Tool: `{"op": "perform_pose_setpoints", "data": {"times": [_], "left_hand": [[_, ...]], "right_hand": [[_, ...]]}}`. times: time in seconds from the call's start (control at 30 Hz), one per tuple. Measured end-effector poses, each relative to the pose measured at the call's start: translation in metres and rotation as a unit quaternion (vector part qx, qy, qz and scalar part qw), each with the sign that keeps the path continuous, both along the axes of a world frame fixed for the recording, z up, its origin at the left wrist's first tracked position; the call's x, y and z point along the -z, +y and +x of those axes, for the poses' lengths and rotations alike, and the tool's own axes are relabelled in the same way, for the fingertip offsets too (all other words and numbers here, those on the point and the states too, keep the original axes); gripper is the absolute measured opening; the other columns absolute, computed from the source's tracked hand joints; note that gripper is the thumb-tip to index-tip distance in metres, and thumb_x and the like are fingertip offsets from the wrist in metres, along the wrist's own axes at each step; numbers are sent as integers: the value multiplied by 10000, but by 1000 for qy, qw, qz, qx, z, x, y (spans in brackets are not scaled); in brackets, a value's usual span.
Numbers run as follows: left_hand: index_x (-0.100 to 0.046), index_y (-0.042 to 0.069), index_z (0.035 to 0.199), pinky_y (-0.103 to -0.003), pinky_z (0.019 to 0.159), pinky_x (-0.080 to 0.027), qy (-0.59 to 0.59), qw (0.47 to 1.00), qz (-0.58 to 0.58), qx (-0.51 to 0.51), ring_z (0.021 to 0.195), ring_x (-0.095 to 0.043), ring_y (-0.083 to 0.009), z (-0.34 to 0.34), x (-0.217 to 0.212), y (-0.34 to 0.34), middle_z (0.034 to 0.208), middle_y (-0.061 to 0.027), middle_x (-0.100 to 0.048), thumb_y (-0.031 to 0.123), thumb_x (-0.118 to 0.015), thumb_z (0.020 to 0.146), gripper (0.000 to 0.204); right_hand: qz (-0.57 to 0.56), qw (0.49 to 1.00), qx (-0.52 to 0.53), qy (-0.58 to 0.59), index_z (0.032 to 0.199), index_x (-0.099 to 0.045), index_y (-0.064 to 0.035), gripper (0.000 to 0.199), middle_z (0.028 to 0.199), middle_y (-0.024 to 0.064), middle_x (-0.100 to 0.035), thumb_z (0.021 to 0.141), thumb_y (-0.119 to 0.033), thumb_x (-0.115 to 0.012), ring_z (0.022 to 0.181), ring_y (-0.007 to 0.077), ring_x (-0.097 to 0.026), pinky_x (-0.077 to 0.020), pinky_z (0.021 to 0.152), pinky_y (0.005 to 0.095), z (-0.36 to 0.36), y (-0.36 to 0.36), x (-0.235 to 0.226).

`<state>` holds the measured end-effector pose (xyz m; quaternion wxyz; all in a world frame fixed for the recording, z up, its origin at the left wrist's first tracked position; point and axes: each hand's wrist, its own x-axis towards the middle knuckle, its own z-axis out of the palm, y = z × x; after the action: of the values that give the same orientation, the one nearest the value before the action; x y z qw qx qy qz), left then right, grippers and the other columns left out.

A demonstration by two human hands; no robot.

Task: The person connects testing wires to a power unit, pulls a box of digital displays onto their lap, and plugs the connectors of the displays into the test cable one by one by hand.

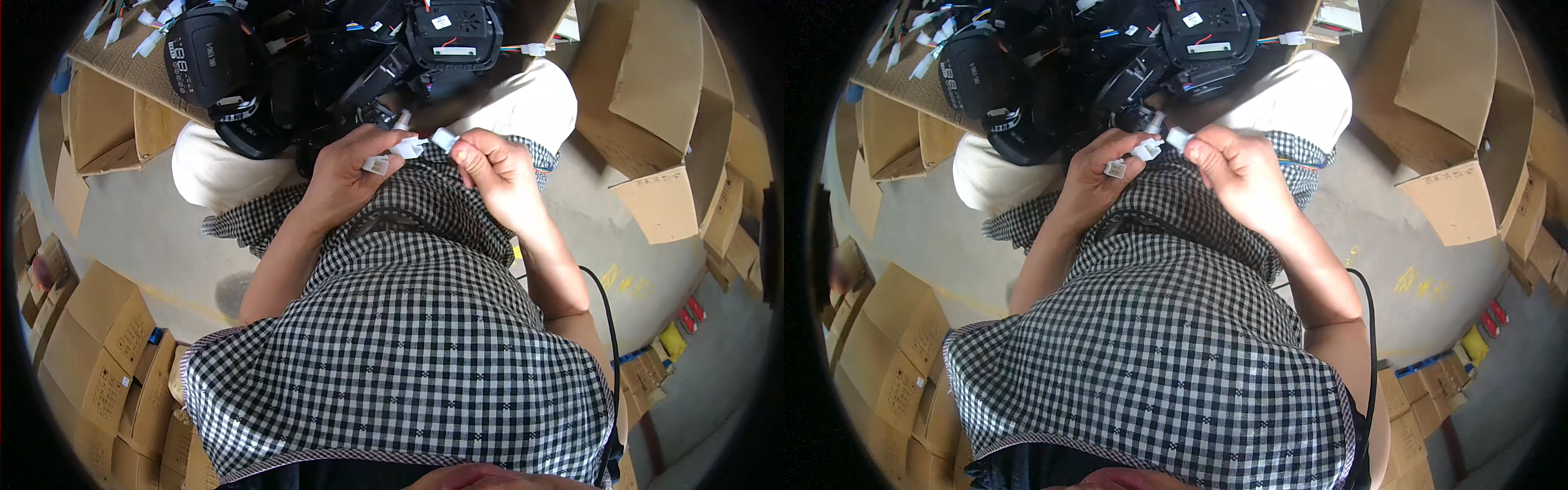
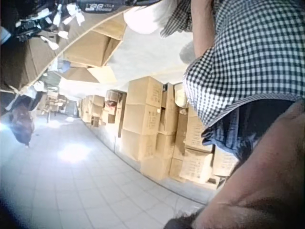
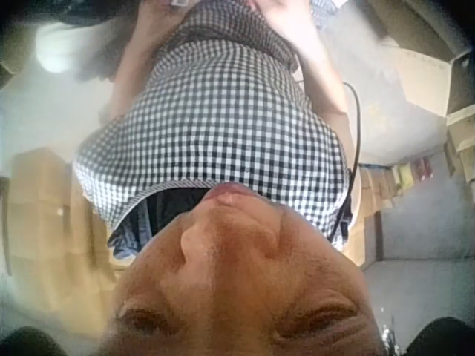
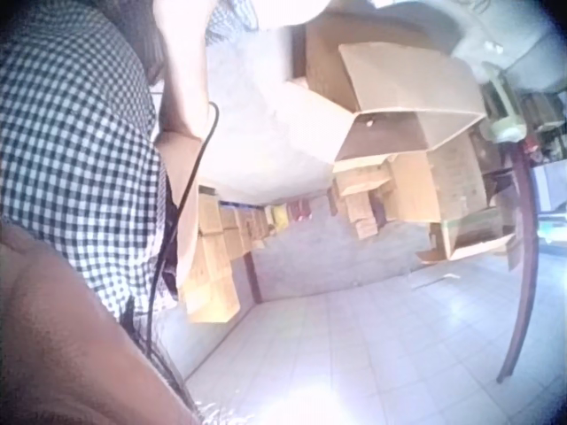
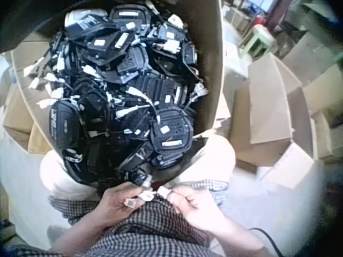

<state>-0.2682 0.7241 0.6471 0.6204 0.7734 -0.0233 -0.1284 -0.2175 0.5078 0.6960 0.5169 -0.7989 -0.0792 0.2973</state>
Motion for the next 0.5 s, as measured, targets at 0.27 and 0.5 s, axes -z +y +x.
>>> {"op": "perform_pose_setpoints", "data": {"times": [0.27, 0.5], "left_hand": [[-663, 59, 1106, -251, 726, -488, -28, 998, -11, -58, 840, -645, -163, -3, 4, -7, 935, -95, -672, 83, -709, 803, 307], [-693, 101, 1050, -265, 601, -518, -162, 983, 61, -63, 696, -674, -201, 4, 16, -15, 858, -77, -697, 139, -722, 765, 289]], "right_hand": [[28, 997, 68, 25, 781, -589, -10, 271, 542, -20, -467, 955, -215, -555, 506, 75, -453, -361, 476, 252, -5, 4, 3], [145, 948, 145, 245, 801, -586, -44, 265, 538, -54, -434, 970, -237, -521, 432, 30, -294, -216, 414, 206, -18, 2, 12]]}}
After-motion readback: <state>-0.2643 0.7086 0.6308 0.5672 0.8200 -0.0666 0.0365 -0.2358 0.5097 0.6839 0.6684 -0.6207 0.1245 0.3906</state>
